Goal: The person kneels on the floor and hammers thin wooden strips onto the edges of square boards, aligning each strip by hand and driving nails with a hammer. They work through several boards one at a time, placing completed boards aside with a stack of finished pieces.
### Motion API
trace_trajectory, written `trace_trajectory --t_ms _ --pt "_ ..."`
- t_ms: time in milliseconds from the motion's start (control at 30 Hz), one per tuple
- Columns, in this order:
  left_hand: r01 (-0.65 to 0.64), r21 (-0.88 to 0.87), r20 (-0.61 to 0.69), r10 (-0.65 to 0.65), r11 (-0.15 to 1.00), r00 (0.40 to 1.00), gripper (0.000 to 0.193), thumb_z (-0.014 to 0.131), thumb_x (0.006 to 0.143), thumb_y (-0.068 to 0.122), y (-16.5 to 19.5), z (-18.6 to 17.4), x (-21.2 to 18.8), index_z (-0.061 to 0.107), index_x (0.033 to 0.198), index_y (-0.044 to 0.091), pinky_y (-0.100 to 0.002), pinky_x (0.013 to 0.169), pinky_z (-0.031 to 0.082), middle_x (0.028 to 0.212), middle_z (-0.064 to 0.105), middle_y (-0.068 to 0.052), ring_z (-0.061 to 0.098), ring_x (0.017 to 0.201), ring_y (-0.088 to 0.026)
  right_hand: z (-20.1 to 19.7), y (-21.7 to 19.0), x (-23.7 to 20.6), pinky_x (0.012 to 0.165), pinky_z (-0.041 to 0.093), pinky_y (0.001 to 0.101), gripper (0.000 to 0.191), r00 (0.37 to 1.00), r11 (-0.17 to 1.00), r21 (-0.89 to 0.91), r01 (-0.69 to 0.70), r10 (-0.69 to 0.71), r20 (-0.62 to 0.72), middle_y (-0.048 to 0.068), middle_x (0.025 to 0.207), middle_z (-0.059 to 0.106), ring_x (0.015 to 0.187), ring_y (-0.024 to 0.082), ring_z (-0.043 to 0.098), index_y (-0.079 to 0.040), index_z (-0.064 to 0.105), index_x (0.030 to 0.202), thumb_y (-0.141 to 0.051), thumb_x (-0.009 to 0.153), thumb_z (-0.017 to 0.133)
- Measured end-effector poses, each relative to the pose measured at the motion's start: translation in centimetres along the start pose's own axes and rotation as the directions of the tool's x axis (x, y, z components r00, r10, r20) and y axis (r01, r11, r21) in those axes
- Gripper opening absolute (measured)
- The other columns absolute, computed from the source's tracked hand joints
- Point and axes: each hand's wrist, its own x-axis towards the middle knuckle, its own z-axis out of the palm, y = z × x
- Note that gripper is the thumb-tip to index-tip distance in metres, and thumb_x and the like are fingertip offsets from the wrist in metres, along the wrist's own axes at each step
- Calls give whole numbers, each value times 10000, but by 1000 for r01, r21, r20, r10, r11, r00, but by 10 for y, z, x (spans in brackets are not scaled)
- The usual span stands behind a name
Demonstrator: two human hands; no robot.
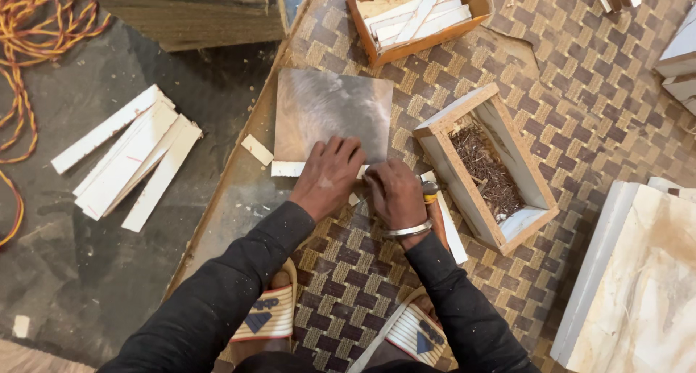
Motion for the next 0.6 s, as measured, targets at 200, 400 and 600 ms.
trace_trajectory --t_ms 200,400,600 --pt "-7 57 -40 9 998 999 414 738 734 65 0 2 2 593 1123 61 -418 854 409 1276 538 -95 507 1108 -282 -4 2 5 676 509 430 77 998 997 -33 68 -68 3 136 839 591 779 323 608 -38 618 898 -46 866 688" --pt "22 -126 -43 -28 992 999 387 767 775 128 -3 6 4 588 1113 66 -451 867 396 1215 528 -88 502 1086 -308 0 15 9 693 511 442 112 999 995 89 -34 31 29 125 823 598 771 312 607 -44 591 874 -67 875 700" --pt "46 -75 -49 -50 996 998 452 754 709 26 -3 4 6 602 1130 94 -426 884 412 1278 540 -58 518 1115 -292 9 9 3 667 494 445 180 989 973 -179 149 -142 49 153 797 562 748 310 572 -27 551 820 -91 840 718"
